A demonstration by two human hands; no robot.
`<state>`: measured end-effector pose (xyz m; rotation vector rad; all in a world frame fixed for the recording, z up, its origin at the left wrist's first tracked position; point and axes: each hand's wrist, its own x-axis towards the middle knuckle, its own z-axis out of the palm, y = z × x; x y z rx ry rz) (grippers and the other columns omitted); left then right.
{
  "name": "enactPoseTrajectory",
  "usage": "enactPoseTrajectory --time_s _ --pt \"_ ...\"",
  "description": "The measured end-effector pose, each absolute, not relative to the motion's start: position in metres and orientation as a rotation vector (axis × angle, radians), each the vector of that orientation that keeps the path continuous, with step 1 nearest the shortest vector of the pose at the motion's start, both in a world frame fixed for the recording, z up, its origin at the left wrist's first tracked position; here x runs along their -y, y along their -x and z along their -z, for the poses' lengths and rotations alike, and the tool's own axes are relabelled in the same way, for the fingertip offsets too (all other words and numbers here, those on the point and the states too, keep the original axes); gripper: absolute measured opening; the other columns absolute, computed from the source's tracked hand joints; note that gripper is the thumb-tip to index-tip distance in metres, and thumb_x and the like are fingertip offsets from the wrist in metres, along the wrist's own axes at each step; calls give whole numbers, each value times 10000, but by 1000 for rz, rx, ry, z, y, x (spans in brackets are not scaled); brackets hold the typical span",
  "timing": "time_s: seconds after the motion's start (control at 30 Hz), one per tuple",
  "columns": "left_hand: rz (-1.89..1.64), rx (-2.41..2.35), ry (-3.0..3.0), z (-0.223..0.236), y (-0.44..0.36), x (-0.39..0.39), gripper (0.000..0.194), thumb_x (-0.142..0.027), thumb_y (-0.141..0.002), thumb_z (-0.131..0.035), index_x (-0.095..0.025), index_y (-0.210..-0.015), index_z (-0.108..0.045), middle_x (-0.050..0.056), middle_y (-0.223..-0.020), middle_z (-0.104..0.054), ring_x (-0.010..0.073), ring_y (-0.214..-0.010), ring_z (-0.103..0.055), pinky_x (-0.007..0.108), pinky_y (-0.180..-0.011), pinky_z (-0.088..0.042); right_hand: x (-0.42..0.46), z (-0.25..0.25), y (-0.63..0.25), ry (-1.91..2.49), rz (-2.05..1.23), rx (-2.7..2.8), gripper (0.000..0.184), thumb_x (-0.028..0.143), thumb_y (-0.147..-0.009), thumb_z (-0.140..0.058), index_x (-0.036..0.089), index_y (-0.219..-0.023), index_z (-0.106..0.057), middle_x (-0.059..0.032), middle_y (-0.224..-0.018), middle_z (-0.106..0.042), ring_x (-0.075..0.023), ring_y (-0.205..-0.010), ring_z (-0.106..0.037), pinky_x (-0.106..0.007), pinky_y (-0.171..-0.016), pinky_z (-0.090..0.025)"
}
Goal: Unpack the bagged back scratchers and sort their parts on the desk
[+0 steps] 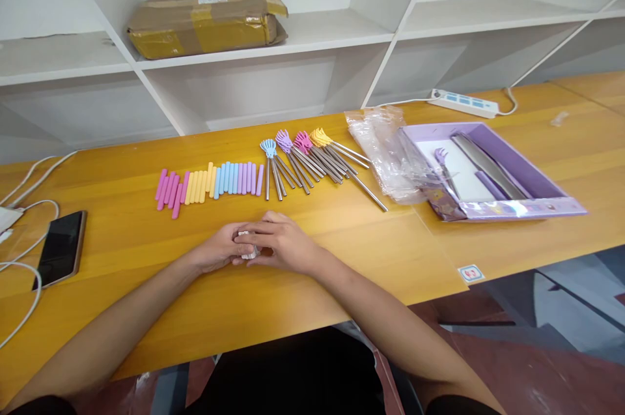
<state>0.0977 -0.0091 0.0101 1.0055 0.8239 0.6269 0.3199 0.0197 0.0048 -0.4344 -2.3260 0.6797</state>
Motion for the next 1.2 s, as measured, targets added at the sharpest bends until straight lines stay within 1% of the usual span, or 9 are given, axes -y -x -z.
enactPoseTrajectory --time_s 0.17,0.27,0.33,0.47,0.57,0.77,0.87,1.0,1.2 --pt "-611 -851 -1116 -7 -88 7 660 -459 -730 -995 -173 -1251 -709 89 -1032 -734 170 -783 -675 256 -633 -503 -15 4 -313 337 -892 2204 365 310 -1032 -741 252 -1393 -748 -132 -1372 -743 -242 -1258 -737 -380 -1031 -640" --pt "-611 -783 -1057 -6 -68 -4 846 -609 -750 -943 -216 -1433 -634 144 -1242 -704 119 -691 -609 252 -570 -500 -17 -8 -314 414 -919 2103 385 297 -994 -789 261 -1377 -767 -133 -1358 -746 -260 -1288 -729 -428 -1086 -626" --pt "-683 -782 -1003 -7 -54 -13 807 -688 -827 -845 -232 -1453 -622 163 -1338 -663 67 -597 -512 225 -479 -446 -16 -30 -316 498 -912 2048 430 310 -973 -816 283 -1398 -759 -114 -1324 -761 -254 -1239 -749 -450 -1084 -631" --pt "-964 -887 -902 -13 -38 -26 556 -670 -970 -650 -191 -1247 -702 53 -1010 -674 38 -458 -337 182 -340 -249 -7 -72 -318 534 -772 2008 544 346 -967 -825 339 -1493 -688 -86 -1395 -731 -251 -1252 -732 -452 -1096 -635" --pt "-1110 -912 -835 -18 -39 -28 412 -571 -967 -668 -178 -1088 -690 -19 -820 -597 38 -417 -291 174 -316 -221 -4 -59 -311 503 -669 2042 547 339 -988 -799 323 -1518 -665 -113 -1495 -670 -266 -1294 -713 -463 -1122 -621" --pt "-1079 -871 -843 -16 -45 -27 401 -568 -920 -691 -176 -1001 -652 -32 -749 -580 46 -400 -301 173 -301 -231 -18 20 -298 589 -633 2277 416 267 -1006 -763 257 -1421 -733 -171 -1377 -727 -291 -1248 -734 -505 -1090 -622" --pt "-1055 -911 -937 -9 -49 -25 385 -562 -926 -709 -190 -990 -636 -30 -744 -591 65 -427 -378 181 -336 -301 -22 26 -299 627 -681 2276 436 277 -998 -777 266 -1431 -724 -159 -1414 -713 -283 -1279 -721 -493 -1116 -604" --pt "-966 -1026 -1289 0 -54 -18 278 -453 -960 -731 -190 -1012 -658 -6 -817 -639 101 -562 -548 223 -510 -472 -22 23 -301 612 -699 2248 433 289 -1014 -758 270 -1445 -714 -144 -1405 -718 -279 -1274 -721 -481 -1111 -604" --pt "-875 -1103 -1626 2 -58 -12 178 -366 -985 -692 -187 -979 -694 25 -890 -658 141 -709 -584 258 -657 -489 -23 32 -304 533 -665 2249 503 319 -1034 -730 268 -1529 -659 -171 -1398 -712 -285 -1294 -715 -492 -1117 -598"
